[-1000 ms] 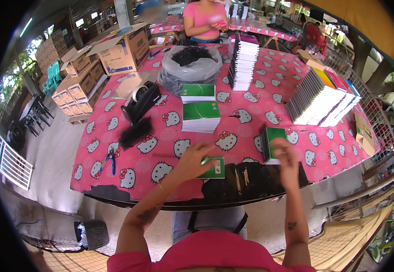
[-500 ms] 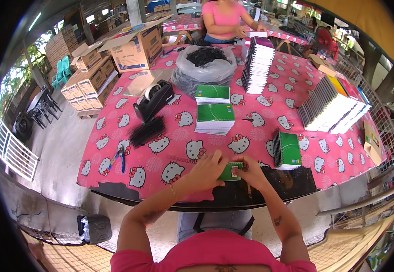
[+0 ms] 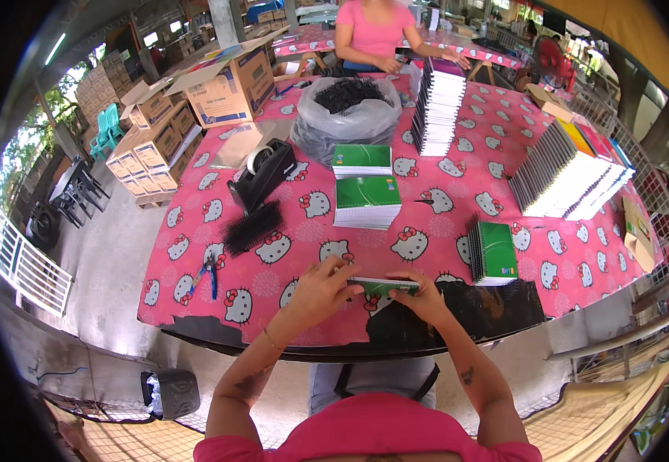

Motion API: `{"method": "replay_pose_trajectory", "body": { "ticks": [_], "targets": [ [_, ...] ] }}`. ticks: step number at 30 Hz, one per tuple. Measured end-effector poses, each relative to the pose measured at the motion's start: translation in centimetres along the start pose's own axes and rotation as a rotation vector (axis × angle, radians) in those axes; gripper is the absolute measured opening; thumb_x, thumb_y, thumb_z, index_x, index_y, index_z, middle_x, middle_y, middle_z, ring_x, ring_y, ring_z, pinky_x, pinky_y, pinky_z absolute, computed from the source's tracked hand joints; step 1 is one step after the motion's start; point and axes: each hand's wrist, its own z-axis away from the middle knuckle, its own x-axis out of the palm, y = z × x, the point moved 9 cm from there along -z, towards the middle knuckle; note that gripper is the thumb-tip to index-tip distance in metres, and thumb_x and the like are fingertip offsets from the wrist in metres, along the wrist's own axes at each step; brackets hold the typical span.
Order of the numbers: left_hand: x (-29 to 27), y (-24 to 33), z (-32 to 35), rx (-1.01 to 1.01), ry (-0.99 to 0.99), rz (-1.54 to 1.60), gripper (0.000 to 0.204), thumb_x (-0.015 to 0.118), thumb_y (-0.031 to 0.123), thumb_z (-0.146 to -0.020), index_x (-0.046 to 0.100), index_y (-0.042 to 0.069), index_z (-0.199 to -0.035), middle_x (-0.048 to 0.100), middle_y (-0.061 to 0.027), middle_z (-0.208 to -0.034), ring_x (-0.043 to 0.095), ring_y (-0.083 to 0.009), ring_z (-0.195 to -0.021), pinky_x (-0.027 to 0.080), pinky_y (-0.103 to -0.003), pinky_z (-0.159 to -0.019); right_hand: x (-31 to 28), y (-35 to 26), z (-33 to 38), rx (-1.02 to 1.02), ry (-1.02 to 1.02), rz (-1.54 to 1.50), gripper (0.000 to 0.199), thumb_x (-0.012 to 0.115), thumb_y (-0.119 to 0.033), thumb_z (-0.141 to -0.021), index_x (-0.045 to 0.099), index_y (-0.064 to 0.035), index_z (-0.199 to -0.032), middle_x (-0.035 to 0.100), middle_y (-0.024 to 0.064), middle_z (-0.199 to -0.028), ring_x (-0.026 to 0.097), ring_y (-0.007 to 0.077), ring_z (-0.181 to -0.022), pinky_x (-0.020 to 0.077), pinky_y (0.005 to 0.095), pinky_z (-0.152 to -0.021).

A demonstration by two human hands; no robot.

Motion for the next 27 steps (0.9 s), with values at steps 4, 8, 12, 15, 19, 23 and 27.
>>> {"method": "replay_pose_trajectory", "body": {
  "ticks": [4, 8, 12, 15, 19, 23, 27],
  "targets": [
    [1.5, -2.1, 1.1, 0.01, -0.061, -0.08, 0.028, 0.072, 0.026, -0.088, 0.065, 0.011, -0.111, 0.06, -0.007, -0.099, 0.063, -0.0274, -0.078, 0.048, -0.041, -0.075, 0.7, -0.6, -0.2, -0.1, 0.01, 0.14, 0.024, 0.069, -0.004, -0.092, 0.07, -0.0004, -0.115, 0.07, 0.0006, -0.1, 0.061, 0.0097, -0.092, 0.049, 0.026, -0.084],
    [1.7, -1.2, 1.5, 0.02, -0.041, -0.137, 0.048, 0.069, 0.034, -0.09, 0.058, 0.01, -0.13, 0.057, -0.0126, -0.118, 0.061, -0.0311, -0.099, 0.046, -0.048, -0.087, 1.0, -0.5, 0.7, -0.12, 0.061, 0.22, 0.023, 0.069, -0.006, -0.092, 0.07, -0.0005, -0.114, 0.07, 0.0006, -0.098, 0.061, 0.0104, -0.091, 0.0495, 0.0276, -0.083],
    [1.9, 1.8, 1.2, -0.011, 0.005, -0.43, 0.073, 0.062, 0.049, -0.09, 0.045, 0.003, -0.145, 0.045, -0.0223, -0.143, 0.044, -0.0407, -0.132, 0.033, -0.062, -0.107, 1.6, -2.2, 1.5, -0.012, 0.195, -0.048, 0.024, 0.072, -0.009, -0.091, 0.07, -0.0009, -0.113, 0.068, 0.0006, -0.093, 0.06, 0.0082, -0.084, 0.0488, 0.0251, -0.075],
    [3.5, 2.8, 5.4, -0.044, -0.084, -0.597, 0.08, 0.056, 0.055, -0.093, 0.041, -0.001, -0.147, 0.04, -0.0211, -0.153, 0.039, -0.035, -0.141, 0.029, -0.064, -0.109, 2.3, -3.5, 2.0, -0.03, 0.21, -0.063, 0.023, 0.072, -0.01, -0.09, 0.07, -0.0012, -0.111, 0.066, -0.0008, -0.09, 0.059, 0.0064, -0.081, 0.0485, 0.0235, -0.072],
    [0.8, 2.4, 2.2, -0.095, 0.029, -0.569, 0.081, 0.056, 0.055, -0.092, 0.039, -0.001, -0.148, 0.037, -0.0208, -0.156, 0.035, -0.0344, -0.145, 0.022, -0.068, -0.111, 3.4, -2.2, 1.4, -0.057, 0.106, -0.091, 0.022, 0.07, -0.007, -0.092, 0.068, 0.001, -0.113, 0.069, 0.0008, -0.099, 0.06, 0.0078, -0.09, 0.0497, 0.0246, -0.08],
    [4.1, 2.7, 4.7, -0.125, -0.097, -0.444, 0.082, 0.056, 0.054, -0.093, 0.038, -0.004, -0.148, 0.034, -0.0256, -0.156, 0.032, -0.0389, -0.146, 0.016, -0.07, -0.112, 2.7, -2.9, 2.1, 0.0, 0.153, -0.145, 0.024, 0.069, -0.006, -0.093, 0.068, 0.0008, -0.115, 0.068, 0.0009, -0.099, 0.06, 0.0076, -0.09, 0.0497, 0.0247, -0.082],
    [0.1, 3.3, 1.4, -0.158, 0.015, -0.583, 0.084, 0.053, 0.058, -0.092, 0.037, -0.001, -0.15, 0.036, -0.0211, -0.157, 0.031, -0.0355, -0.147, 0.022, -0.066, -0.113, 3.3, -4.0, 1.8, -0.051, 0.121, -0.094, 0.026, 0.069, -0.008, -0.093, 0.068, 0.0003, -0.118, 0.069, 0.0007, -0.098, 0.06, 0.0078, -0.089, 0.0497, 0.0248, -0.082]
  ]
}}
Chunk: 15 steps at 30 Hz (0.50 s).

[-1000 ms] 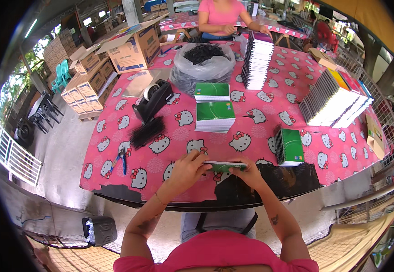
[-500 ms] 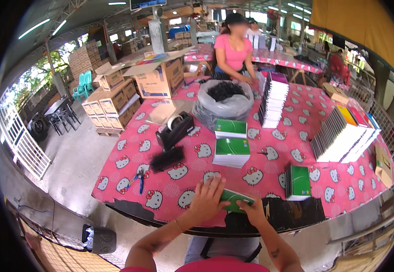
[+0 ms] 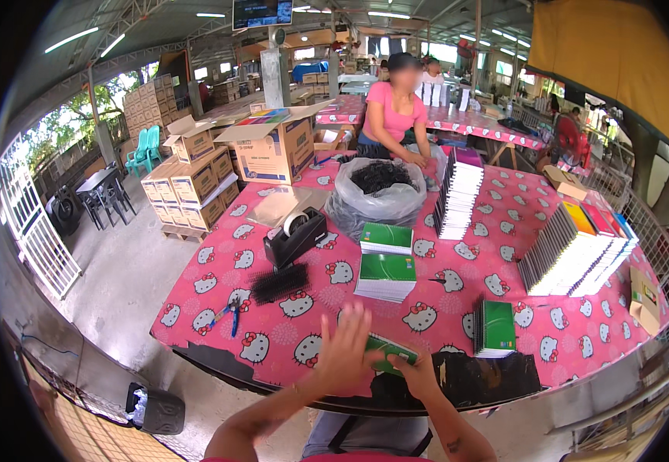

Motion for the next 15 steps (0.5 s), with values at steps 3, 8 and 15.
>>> {"method": "replay_pose_trajectory", "body": {
  "ticks": [3, 8, 15],
  "targets": [
    [1.7, -0.1, 0.1, 0.07, 0.003, -0.015, 0.083, 0.051, 0.058, -0.094, 0.037, -0.002, -0.15, 0.035, -0.0223, -0.157, 0.031, -0.0363, -0.147, 0.021, -0.065, -0.113, 0.0, 0.1, 0.3, 0.03, 0.016, 0.022, 0.027, 0.071, -0.009, -0.092, 0.069, -0.0003, -0.117, 0.068, -0.0008, -0.094, 0.06, 0.007, -0.086, 0.0488, 0.0246, -0.076],
    [0.5, 1.0, 0.3, 0.098, 0.03, 0.104, 0.084, 0.048, 0.058, -0.095, 0.036, -0.006, -0.148, 0.035, -0.0256, -0.156, 0.032, -0.0405, -0.146, 0.02, -0.066, -0.114, 0.1, -0.4, 0.5, -0.036, -0.003, 0.185, 0.029, 0.071, -0.009, -0.091, 0.07, 0.0002, -0.118, 0.07, 0.0008, -0.095, 0.061, 0.0077, -0.089, 0.0501, 0.0264, -0.08],
    [3.2, 1.0, 3.6, 0.098, -0.103, 0.171, 0.083, 0.055, 0.048, -0.095, 0.034, -0.016, -0.144, 0.032, -0.0334, -0.153, 0.025, -0.0478, -0.147, 0.01, -0.068, -0.116, 2.0, 1.6, -0.4, 0.014, -0.08, 0.055, 0.027, 0.07, -0.01, -0.093, 0.069, 0.0016, -0.118, 0.073, 0.0025, -0.099, 0.063, 0.0076, -0.09, 0.0517, 0.0272, -0.082]
  ]
}}
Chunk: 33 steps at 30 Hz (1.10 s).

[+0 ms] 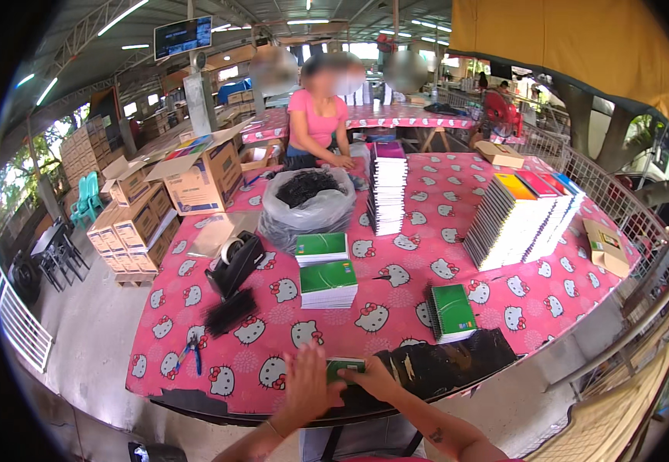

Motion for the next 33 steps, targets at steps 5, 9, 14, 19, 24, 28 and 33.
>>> {"method": "replay_pose_trajectory", "body": {
  "ticks": [5, 9, 14, 19, 24, 28, 33],
  "targets": [
    [-2.1, -2.4, -4.4, 0.119, 0.107, 0.146, 0.041, 0.063, 0.034, -0.093, 0.059, 0.005, -0.122, 0.064, -0.0131, -0.122, 0.06, -0.0311, -0.116, 0.02, -0.064, -0.116, -1.8, 2.3, -1.0, 0.001, -0.041, 0.022, 0.025, 0.069, -0.011, -0.095, 0.07, 0.0016, -0.116, 0.073, 0.0019, -0.099, 0.064, 0.0081, -0.09, 0.0527, 0.0278, -0.081],
    [0.9, -3.5, -2.4, 0.122, -0.083, 0.242, 0.036, 0.066, 0.035, -0.091, 0.061, 0.008, -0.114, 0.064, -0.01, -0.12, 0.061, -0.0271, -0.113, 0.023, -0.065, -0.114, -1.3, 2.7, -0.9, -0.042, -0.061, 0.215, 0.023, 0.069, -0.012, -0.095, 0.07, 0.0005, -0.115, 0.072, -0.0002, -0.095, 0.065, 0.0073, -0.087, 0.0526, 0.0271, -0.077],
    [-0.8, -0.9, -3.4, 0.131, 0.035, 0.026, 0.062, 0.066, 0.042, -0.09, 0.05, 0.001, -0.133, 0.052, -0.0204, -0.139, 0.047, -0.0381, -0.133, 0.021, -0.069, -0.112, -1.6, 2.6, 0.0, -0.002, 0.045, 0.059, 0.022, 0.069, -0.012, -0.096, 0.071, -0.0005, -0.114, 0.072, -0.0025, -0.092, 0.062, 0.0053, -0.085, 0.0514, 0.0248, -0.075],
    [2.0, 0.2, 1.6, 0.101, 0.067, 0.059, 0.093, 0.065, 0.056, -0.086, 0.033, -0.005, -0.149, 0.035, -0.0286, -0.154, 0.03, -0.0478, -0.144, 0.012, -0.069, -0.114, -1.1, 0.6, 0.3, -0.021, 0.031, 0.18, 0.024, 0.068, -0.013, -0.097, 0.07, -0.0013, -0.118, 0.071, -0.0035, -0.094, 0.058, 0.0036, -0.086, 0.0505, 0.0236, -0.076],
    [-0.8, 0.1, -1.6, 0.081, 0.03, -0.044, 0.093, 0.059, 0.06, -0.088, 0.033, -0.005, -0.149, 0.03, -0.0286, -0.156, 0.023, -0.047, -0.148, 0.01, -0.069, -0.115, 0.1, -1.8, 0.8, -0.072, 0.077, -0.028, 0.024, 0.065, -0.008, -0.095, 0.069, -0.003, -0.118, 0.07, -0.0018, -0.092, 0.06, 0.0056, -0.086, 0.0519, 0.0261, -0.074],
    [0.0, 0.7, -1.2, 0.062, 0.072, -0.018, 0.091, 0.055, 0.061, -0.09, 0.034, -0.004, -0.15, 0.029, -0.0277, -0.158, 0.023, -0.0432, -0.149, 0.009, -0.068, -0.116, -0.5, -2.1, 0.1, -0.093, 0.067, 0.032, 0.025, 0.062, -0.003, -0.095, 0.07, -0.003, -0.119, 0.071, -0.0005, -0.095, 0.061, 0.0068, -0.089, 0.0521, 0.0255, -0.078],
    [2.0, 1.4, -1.1, 0.087, -0.011, -0.002, 0.092, 0.052, 0.061, -0.09, 0.033, -0.007, -0.149, 0.03, -0.0291, -0.157, 0.024, -0.0432, -0.149, 0.009, -0.069, -0.115, -1.2, 1.6, -0.8, -0.01, 0.04, 0.034, 0.032, 0.064, 0.001, -0.092, 0.067, -0.0022, -0.123, 0.072, 0.0023, -0.102, 0.062, 0.0073, -0.089, 0.0522, 0.0272, -0.079]
  ]
}}
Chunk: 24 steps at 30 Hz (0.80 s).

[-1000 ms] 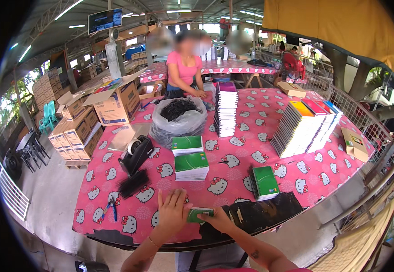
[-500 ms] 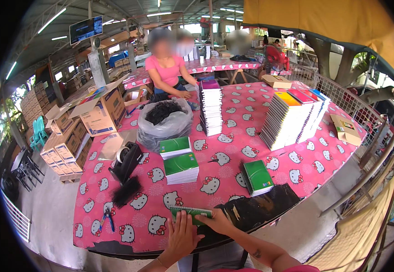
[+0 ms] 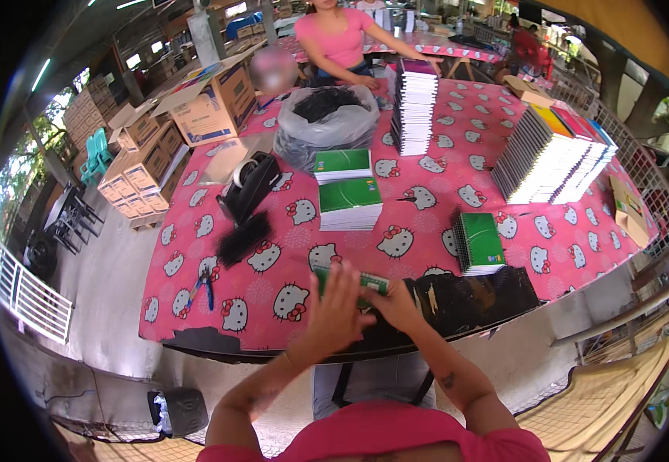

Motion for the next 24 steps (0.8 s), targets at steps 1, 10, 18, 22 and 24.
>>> {"method": "replay_pose_trajectory", "body": {
  "ticks": [1, 10, 18, 22, 24],
  "targets": [
    [1.7, 0.9, 2.0, 0.038, -0.035, 0.091, 0.092, 0.052, 0.06, -0.09, 0.032, -0.008, -0.149, 0.029, -0.0302, -0.156, 0.023, -0.0444, -0.149, 0.008, -0.07, -0.115, 0.2, -0.6, -0.4, -0.053, -0.007, -0.01, 0.032, 0.064, 0.0, -0.092, 0.067, -0.002, -0.124, 0.072, 0.0026, -0.103, 0.062, 0.0075, -0.089, 0.0522, 0.0278, -0.079],
    [0.6, 2.2, 0.8, 0.04, -0.026, 0.118, 0.082, 0.05, 0.055, -0.096, 0.034, -0.004, -0.151, 0.03, -0.0222, -0.159, 0.022, -0.0361, -0.151, 0.015, -0.066, -0.115, 0.0, -0.1, -0.7, -0.318, 0.032, 0.265, 0.038, 0.066, 0.0, -0.087, 0.063, -0.0021, -0.125, 0.073, 0.0093, -0.104, 0.064, 0.0127, -0.094, 0.053, 0.0336, -0.084],
    [-0.7, 1.6, 0.5, 0.02, 0.062, 0.095, 0.066, 0.052, 0.046, -0.098, 0.042, 0.001, -0.147, 0.041, -0.0165, -0.153, 0.034, -0.0326, -0.145, 0.016, -0.065, -0.115, 0.5, 0.6, -0.9, -0.13, -0.073, 0.208, 0.04, 0.065, 0.0, -0.088, 0.06, -0.0005, -0.128, 0.072, 0.0104, -0.098, 0.068, 0.0155, -0.089, 0.0543, 0.0345, -0.081],
    [-2.1, -1.1, -2.5, 0.022, 0.147, 0.152, 0.042, 0.063, 0.032, -0.094, 0.06, 0.009, -0.128, 0.063, -0.0085, -0.126, 0.055, -0.0275, -0.125, 0.018, -0.064, -0.116, 0.5, 0.3, -1.0, -0.037, -0.124, 0.151, 0.037, 0.068, -0.004, -0.089, 0.063, -0.0011, -0.125, 0.073, 0.0096, -0.097, 0.066, 0.0119, -0.084, 0.0544, 0.0331, -0.076],
    [-2.0, -2.0, -2.6, 0.029, 0.19, 0.213, 0.03, 0.068, 0.027, -0.091, 0.066, 0.011, -0.117, 0.068, -0.0044, -0.112, 0.061, -0.0248, -0.112, 0.018, -0.064, -0.116, -0.3, -3.5, 0.0, -0.085, -0.081, 0.397, 0.032, 0.069, -0.006, -0.09, 0.065, -0.0007, -0.122, 0.073, 0.0094, -0.096, 0.066, 0.0119, -0.084, 0.0539, 0.0318, -0.076]
  ]
}}
